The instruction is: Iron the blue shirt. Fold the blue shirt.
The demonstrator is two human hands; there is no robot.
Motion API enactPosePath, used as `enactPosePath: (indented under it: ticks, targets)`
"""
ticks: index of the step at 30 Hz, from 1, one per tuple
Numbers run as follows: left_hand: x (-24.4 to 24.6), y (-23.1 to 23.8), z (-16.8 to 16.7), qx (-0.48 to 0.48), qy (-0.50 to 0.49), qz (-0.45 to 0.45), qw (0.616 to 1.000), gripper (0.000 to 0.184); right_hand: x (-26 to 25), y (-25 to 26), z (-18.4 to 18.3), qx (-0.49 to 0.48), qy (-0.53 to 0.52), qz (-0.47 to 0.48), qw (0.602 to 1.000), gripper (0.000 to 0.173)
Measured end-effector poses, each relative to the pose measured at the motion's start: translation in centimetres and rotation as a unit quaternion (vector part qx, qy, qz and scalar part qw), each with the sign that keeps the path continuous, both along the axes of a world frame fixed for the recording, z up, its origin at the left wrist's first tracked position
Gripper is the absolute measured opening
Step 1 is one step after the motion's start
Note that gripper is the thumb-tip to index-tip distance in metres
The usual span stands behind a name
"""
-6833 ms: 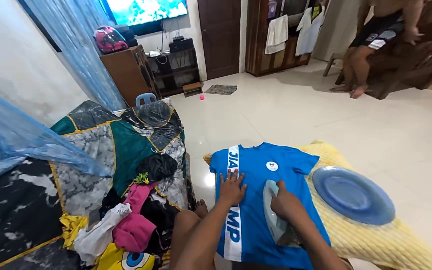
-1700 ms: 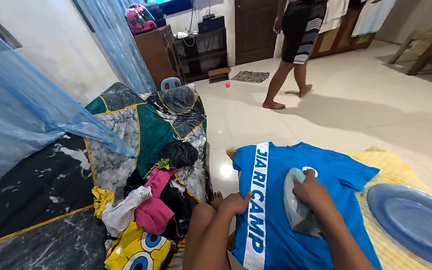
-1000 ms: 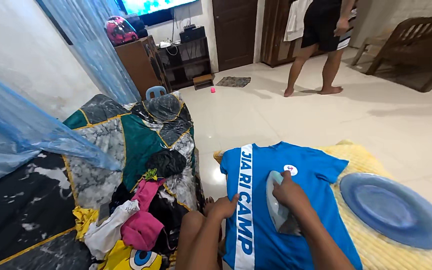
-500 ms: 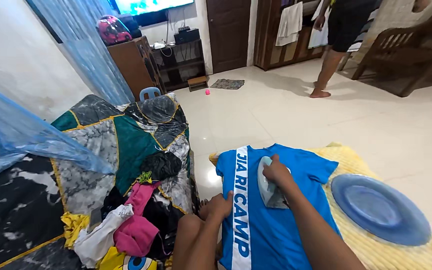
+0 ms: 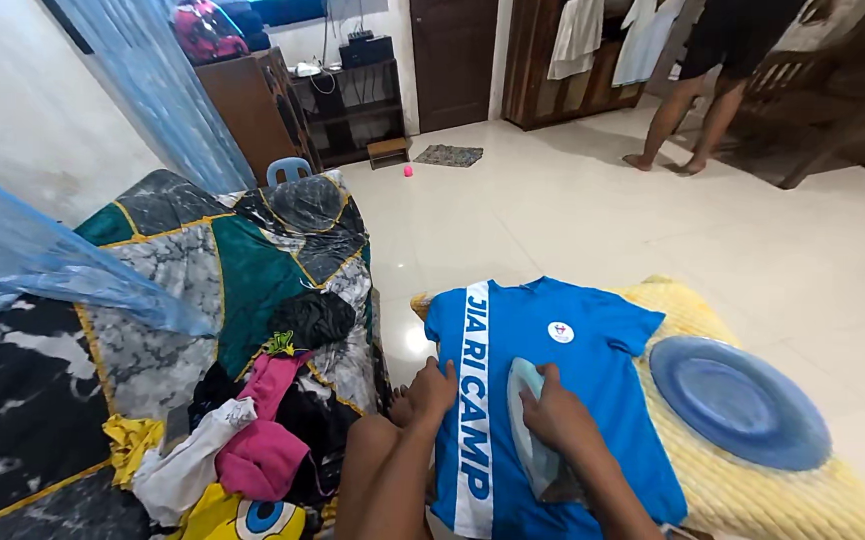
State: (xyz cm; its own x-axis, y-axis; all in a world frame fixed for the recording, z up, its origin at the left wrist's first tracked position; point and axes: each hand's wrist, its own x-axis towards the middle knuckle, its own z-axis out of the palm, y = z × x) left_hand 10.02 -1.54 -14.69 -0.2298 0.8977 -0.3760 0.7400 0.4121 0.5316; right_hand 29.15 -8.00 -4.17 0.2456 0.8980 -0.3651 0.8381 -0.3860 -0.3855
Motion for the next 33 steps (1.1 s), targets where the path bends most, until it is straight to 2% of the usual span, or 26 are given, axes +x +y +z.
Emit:
enactPosePath:
  ticks: [6, 14, 22, 28, 33]
  targets:
    - [0.4, 0.3, -0.1, 0.000, 0.003, 0.004, 1.000, 0.060, -0.6, 3.4, 0.4, 0.004, 0.011, 0.016, 1.000, 0.072]
    - [0.1, 0.1, -0.6, -0.029, 0.001, -0.007, 1.000, 0.070, -1.4, 11.5, -0.1, 0.029, 0.036, 0.041, 0.998, 0.071]
    - [0.1, 0.6, -0.4, -0.047, 0.006, -0.008, 0.999, 0.070, -2.2, 17.1, -0.1, 0.045, 0.038, 0.039, 0.997, 0.078]
    - [0.2, 0.6, -0.2, -0.050, 0.014, -0.023, 0.998, 0.069, -2.4, 17.6, -0.1, 0.039, 0.021, 0.046, 0.998, 0.080]
    - [0.1, 0.5, -0.1, -0.049, 0.005, -0.022, 0.999, 0.069, -2.4, 13.4, -0.4, 0.033, 0.008, 0.045, 0.998, 0.074]
